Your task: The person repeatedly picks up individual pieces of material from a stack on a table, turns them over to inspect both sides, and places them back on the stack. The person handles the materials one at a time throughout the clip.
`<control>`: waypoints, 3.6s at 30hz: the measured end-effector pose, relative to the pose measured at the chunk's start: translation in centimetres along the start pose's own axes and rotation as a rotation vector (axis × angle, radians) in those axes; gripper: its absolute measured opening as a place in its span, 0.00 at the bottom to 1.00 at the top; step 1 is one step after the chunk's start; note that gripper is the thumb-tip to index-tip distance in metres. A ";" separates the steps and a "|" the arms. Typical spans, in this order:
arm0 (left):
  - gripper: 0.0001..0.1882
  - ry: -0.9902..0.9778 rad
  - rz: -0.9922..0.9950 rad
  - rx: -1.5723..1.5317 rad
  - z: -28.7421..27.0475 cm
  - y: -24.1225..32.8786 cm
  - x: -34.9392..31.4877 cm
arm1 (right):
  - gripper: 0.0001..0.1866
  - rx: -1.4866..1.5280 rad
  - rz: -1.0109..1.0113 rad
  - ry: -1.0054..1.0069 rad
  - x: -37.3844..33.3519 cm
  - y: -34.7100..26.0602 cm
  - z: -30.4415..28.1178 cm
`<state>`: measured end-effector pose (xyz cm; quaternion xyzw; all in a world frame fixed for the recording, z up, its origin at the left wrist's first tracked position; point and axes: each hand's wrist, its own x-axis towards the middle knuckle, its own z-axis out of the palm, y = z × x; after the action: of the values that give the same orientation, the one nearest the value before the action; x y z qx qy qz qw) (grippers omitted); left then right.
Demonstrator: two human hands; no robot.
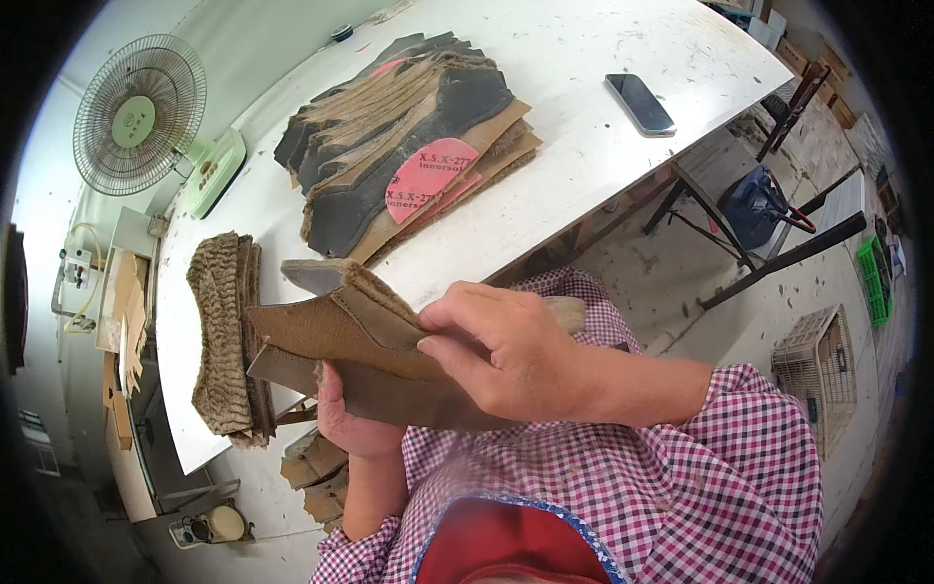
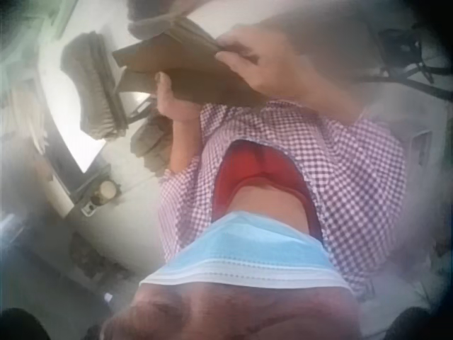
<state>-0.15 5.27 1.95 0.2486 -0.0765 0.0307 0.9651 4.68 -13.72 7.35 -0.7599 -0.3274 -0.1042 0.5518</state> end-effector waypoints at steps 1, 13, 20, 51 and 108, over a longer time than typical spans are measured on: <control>0.27 -0.029 -0.008 -0.043 0.0 -0.1 0.0 | 0.08 -0.002 -0.009 0.013 -0.1 0.0 0.0; 0.27 0.172 -0.046 0.341 0.9 -1.1 -0.4 | 0.09 -0.122 -0.156 0.071 1.0 0.9 0.2; 0.27 0.198 -0.055 0.383 0.6 -1.5 -0.7 | 0.09 -0.104 -0.206 0.073 0.2 1.2 0.6; 0.39 -0.047 -0.310 0.282 -3.7 -2.8 -1.9 | 0.10 0.733 0.324 0.329 4.8 0.5 -1.0; 0.35 0.196 -0.067 0.738 2.0 0.3 0.5 | 0.11 -0.481 -0.296 0.059 1.2 0.1 -2.8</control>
<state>0.01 4.59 3.96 0.5777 0.0407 0.0482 0.8138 6.26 -15.78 8.91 -0.8096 -0.3846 -0.2804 0.3434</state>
